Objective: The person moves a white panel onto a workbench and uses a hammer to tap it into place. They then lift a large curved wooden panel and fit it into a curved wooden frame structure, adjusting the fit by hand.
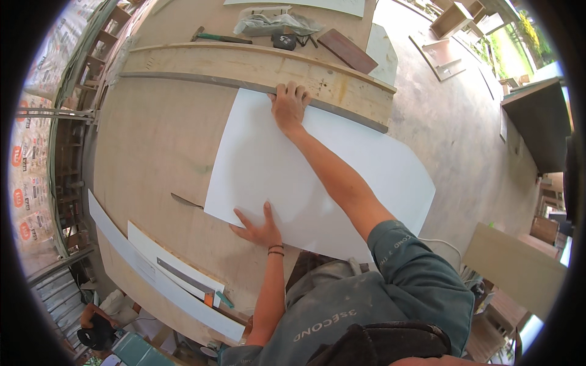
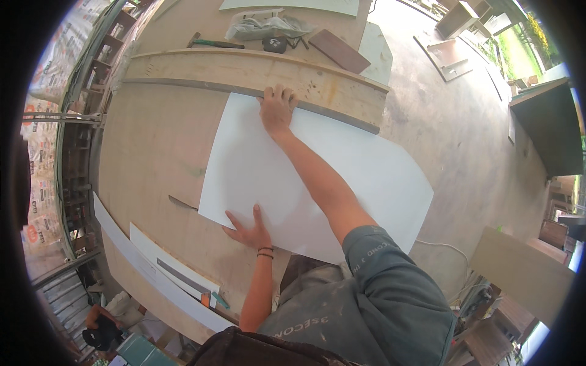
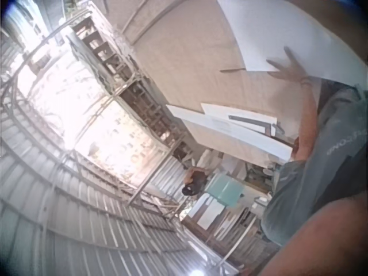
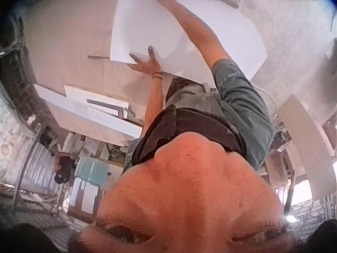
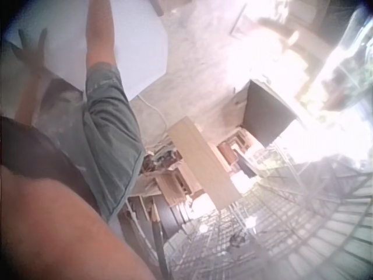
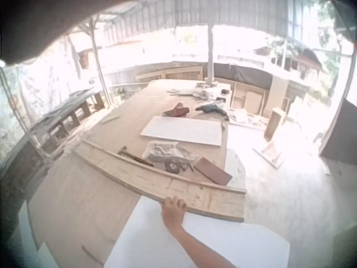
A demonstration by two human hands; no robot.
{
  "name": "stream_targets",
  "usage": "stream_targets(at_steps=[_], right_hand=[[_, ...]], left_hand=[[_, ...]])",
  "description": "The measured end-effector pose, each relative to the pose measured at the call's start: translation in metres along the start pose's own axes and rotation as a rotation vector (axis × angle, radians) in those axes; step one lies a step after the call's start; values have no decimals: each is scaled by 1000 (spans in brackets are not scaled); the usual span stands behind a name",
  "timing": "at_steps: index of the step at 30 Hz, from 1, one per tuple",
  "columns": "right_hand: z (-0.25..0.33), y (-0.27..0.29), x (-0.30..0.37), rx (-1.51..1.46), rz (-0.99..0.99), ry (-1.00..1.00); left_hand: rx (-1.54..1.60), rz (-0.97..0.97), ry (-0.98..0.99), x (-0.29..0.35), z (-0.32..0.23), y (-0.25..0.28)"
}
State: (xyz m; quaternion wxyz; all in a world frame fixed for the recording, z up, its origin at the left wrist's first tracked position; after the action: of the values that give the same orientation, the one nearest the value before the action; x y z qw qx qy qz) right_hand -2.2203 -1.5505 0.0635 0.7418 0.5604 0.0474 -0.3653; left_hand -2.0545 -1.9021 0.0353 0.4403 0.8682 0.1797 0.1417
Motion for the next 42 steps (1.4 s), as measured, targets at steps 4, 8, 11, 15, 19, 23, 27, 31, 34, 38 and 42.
stream_targets(at_steps=[4,8,11,15,19,23,27,31,34,38,42], right_hand=[[-6,23,6,-430,-8,74],[-145,106,24,-283,-290,47],[-359,163,53,-228,-484,-131],[-441,103,80,-599,-330,-643],[-369,46,80,-997,-222,-901],[-355,55,73,-1141,-98,-935],[-324,75,87,-903,222,-832],[-355,123,139,-300,747,-385],[-326,177,199,-125,963,-373],[-298,198,212,-268,850,-492],[-295,194,211,-301,802,-499]], left_hand=[[-30,-17,-20,-3,0,0],[-24,-84,-59,-4,12,1],[-33,-75,-117,-2,-3,3],[-4,-68,-46,-3,0,8],[-37,-144,-76,-4,2,17],[-47,-128,-44,-7,0,19],[-57,-108,27,-4,6,24],[-39,-106,20,-3,10,28],[15,-92,30,-3,13,26],[61,-97,29,-1,13,28],[89,-118,6,-4,11,33]])
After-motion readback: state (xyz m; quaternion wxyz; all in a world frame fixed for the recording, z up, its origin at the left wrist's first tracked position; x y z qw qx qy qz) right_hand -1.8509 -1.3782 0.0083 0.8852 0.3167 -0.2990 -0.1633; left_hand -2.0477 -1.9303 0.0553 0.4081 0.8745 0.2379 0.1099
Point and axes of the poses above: each hand's wrist, its own x-axis away from the middle knuckle, its own y-axis out of the back of the hand, z = x × y, the point moved 8 cm from there along -x, towards the middle knuckle, and after that the axes turned 13 degrees about y, right-handed, at the moved point
